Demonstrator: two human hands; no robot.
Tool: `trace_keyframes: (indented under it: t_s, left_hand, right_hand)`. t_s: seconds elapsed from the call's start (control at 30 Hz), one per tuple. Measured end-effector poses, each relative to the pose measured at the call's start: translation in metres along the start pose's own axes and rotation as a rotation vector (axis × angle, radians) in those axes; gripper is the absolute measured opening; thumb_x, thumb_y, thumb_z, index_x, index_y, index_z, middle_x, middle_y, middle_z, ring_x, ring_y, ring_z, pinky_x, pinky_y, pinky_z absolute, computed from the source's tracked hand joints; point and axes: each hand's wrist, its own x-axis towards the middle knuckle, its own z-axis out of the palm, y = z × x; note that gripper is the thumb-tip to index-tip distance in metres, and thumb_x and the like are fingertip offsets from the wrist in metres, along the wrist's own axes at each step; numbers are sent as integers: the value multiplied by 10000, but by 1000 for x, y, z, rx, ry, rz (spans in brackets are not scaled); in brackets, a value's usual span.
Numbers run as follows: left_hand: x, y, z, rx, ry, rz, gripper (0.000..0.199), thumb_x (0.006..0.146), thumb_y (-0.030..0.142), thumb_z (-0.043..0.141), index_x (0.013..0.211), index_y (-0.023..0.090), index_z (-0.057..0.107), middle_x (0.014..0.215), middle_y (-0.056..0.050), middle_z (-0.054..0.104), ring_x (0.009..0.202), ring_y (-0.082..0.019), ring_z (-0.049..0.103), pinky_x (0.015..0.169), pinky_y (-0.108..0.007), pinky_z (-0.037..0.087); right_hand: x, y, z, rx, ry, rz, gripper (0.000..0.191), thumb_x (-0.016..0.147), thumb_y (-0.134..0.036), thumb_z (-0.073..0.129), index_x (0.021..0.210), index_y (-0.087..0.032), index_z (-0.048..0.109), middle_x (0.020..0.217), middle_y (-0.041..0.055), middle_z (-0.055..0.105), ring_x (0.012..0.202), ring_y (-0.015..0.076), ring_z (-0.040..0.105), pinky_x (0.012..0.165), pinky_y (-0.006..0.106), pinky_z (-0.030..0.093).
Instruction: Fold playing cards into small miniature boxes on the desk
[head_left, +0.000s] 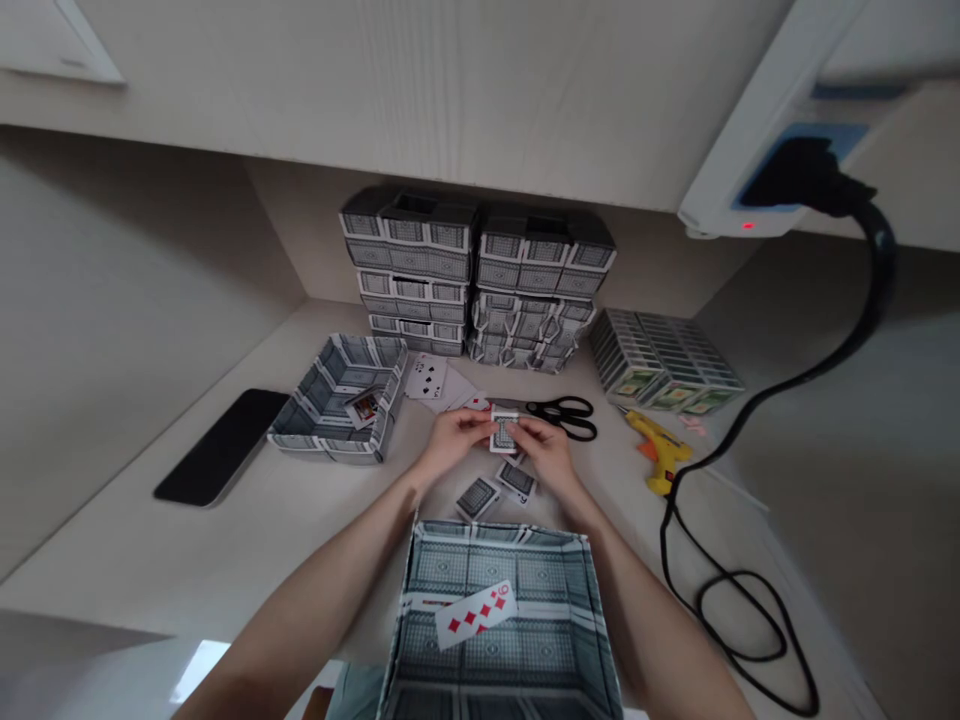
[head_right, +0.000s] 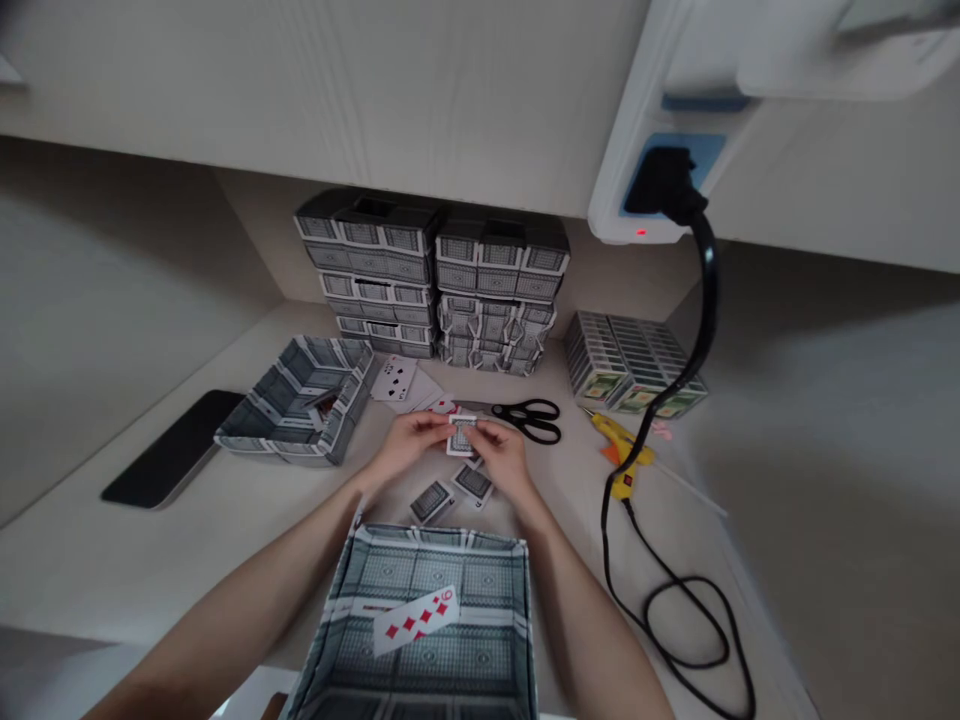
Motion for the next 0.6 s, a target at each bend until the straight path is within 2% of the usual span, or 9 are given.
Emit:
trace_keyframes:
  t_s: [0.6]
  left_hand:
    - [0,2,-1,14,-33,-45,231,491,265,760,643,119,665,603,5,639,521,-94,546,584,-231,457]
  right_hand:
    - [-1,-1,-1,59,-4,38,158,625,-330,674,656,-175,664,594,-14,615,512,118,512,515,240,403]
